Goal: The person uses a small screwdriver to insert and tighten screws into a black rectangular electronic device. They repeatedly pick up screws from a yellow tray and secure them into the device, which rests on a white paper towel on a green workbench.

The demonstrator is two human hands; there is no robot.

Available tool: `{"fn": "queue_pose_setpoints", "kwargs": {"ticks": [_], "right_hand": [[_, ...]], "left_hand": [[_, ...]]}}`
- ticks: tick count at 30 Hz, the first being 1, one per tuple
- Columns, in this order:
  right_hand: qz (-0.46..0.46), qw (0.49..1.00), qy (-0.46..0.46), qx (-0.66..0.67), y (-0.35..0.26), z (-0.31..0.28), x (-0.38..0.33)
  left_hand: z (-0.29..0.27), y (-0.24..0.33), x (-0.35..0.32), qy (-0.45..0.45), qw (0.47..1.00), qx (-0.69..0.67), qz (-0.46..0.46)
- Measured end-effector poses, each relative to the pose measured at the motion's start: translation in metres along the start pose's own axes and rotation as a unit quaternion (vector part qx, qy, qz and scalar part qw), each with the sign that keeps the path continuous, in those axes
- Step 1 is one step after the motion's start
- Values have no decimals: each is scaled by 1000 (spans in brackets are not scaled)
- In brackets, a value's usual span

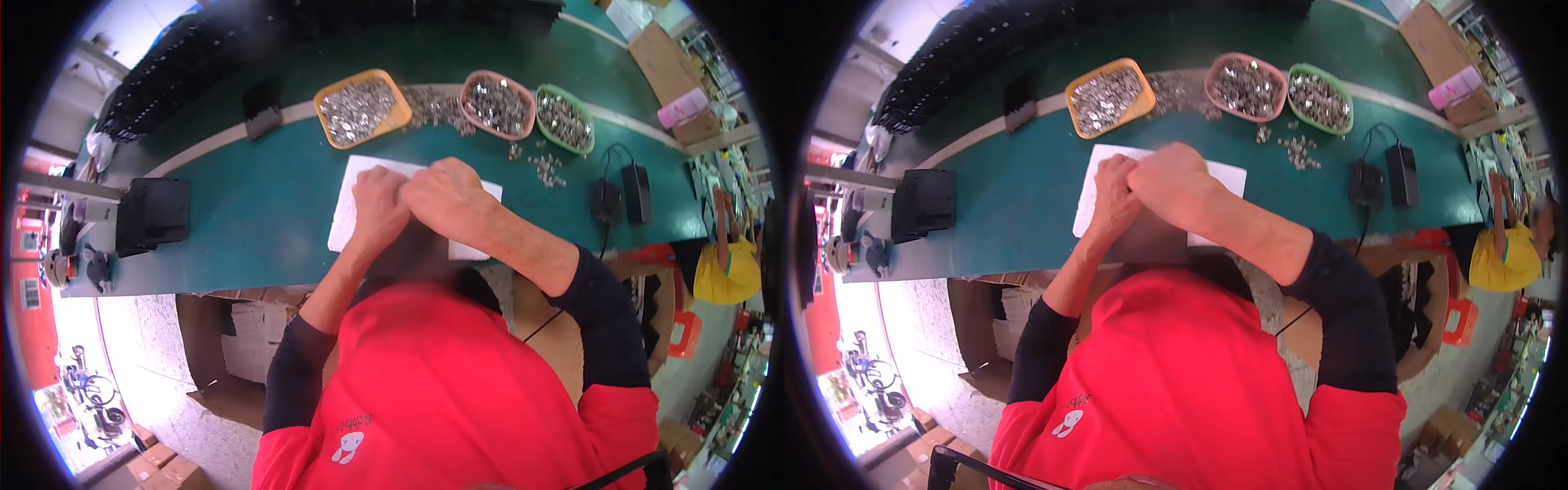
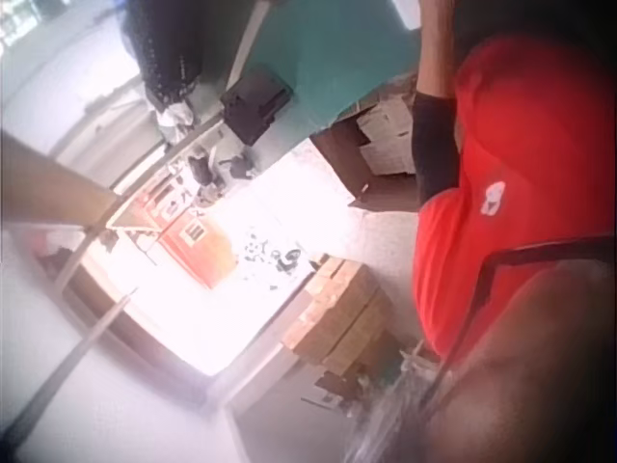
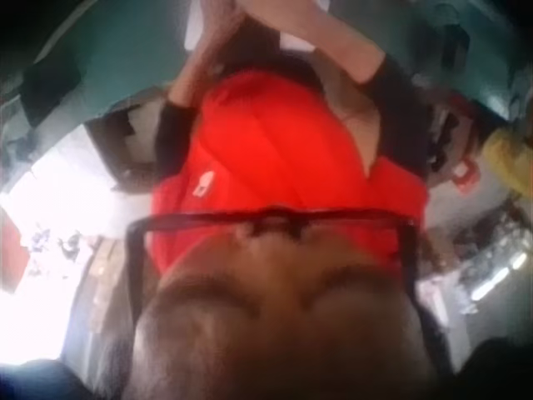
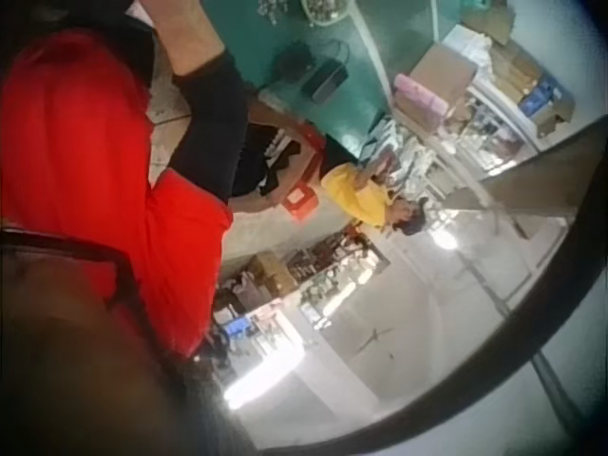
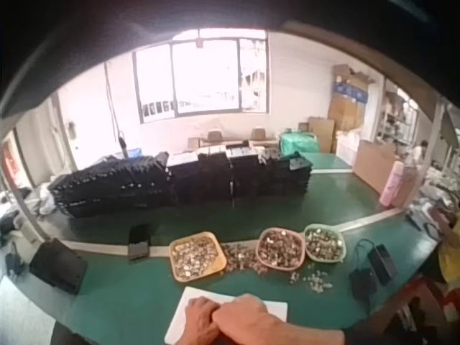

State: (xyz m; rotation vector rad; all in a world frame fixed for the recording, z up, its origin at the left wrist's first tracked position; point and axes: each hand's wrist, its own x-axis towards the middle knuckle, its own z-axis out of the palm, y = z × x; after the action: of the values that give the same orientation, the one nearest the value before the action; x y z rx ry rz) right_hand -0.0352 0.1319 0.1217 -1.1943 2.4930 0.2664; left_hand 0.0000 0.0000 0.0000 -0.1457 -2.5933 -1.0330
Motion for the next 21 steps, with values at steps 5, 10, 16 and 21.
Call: {"fn": "queue_pose_setpoints", "kwargs": {"ticks": [5,10,16,21], "right_hand": [[82,975,160,129,31,34,-21],[78,901,323,278,32,92,-13],[116,874,371,292,17,100,-16],[93,867,391,294,20,103,-14]], "left_hand": [[-3,8,1,24,999,-21,29],[-19,15,13,19,997,-70,30],[-26,-14,66,44,997,54,28],[0,-23,94,-13,983,153,101]]}}
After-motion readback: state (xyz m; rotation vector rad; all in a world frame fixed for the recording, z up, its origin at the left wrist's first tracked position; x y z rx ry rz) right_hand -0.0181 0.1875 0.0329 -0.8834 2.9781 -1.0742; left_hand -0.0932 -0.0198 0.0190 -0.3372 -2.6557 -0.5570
